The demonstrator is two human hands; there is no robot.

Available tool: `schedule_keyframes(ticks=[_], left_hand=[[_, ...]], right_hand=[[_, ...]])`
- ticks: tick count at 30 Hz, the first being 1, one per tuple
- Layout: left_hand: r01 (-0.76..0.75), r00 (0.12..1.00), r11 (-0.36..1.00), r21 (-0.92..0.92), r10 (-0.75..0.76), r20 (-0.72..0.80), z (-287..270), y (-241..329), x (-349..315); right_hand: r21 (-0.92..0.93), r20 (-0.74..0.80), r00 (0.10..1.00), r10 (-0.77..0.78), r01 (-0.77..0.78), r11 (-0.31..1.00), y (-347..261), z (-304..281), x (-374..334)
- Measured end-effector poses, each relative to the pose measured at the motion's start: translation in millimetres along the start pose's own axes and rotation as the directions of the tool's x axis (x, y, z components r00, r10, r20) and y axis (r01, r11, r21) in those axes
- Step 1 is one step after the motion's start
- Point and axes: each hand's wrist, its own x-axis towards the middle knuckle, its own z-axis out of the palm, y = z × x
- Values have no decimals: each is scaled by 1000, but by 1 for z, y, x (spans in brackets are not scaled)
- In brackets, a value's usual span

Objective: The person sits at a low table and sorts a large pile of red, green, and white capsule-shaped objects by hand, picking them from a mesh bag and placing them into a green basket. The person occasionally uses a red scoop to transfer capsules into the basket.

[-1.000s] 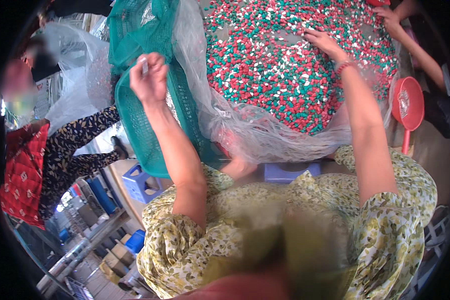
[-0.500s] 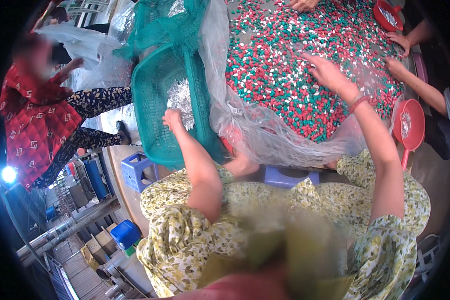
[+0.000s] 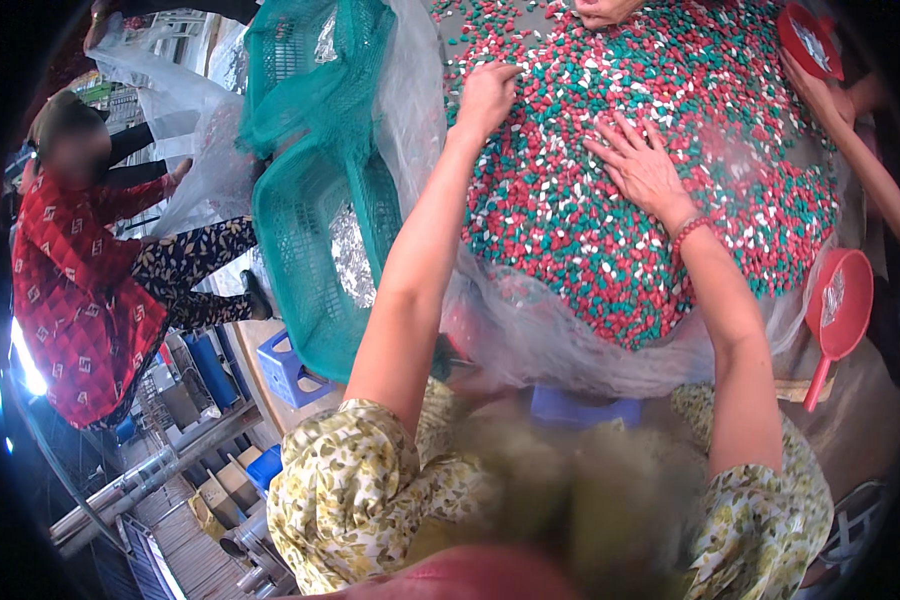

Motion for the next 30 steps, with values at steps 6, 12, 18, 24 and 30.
schedule_keyframes(ticks=[6, 12, 18, 24, 30], left_hand=[[95, 995, 985, 147, -100, 27, 69, -12, 44], [-15, 999, 912, 409, 25, -19, 91, -5, 54], [181, 976, 928, 326, -211, 59, 83, 0, 50], [168, 974, 897, 409, -215, 71, 95, 14, 39], [244, 961, 916, 318, -272, 46, 89, 19, 28]], right_hand=[[-72, -129, 977, 171, -182, 981, 34, 14, 49], [166, -216, 930, 298, -266, 950, 59, 54, 77], [13, -177, 932, 317, -320, 947, 27, 16, 69], [173, 51, 902, 428, -430, 886, -14, 26, 31], [212, 251, 842, 478, -529, 822, -46, 24, 3]])
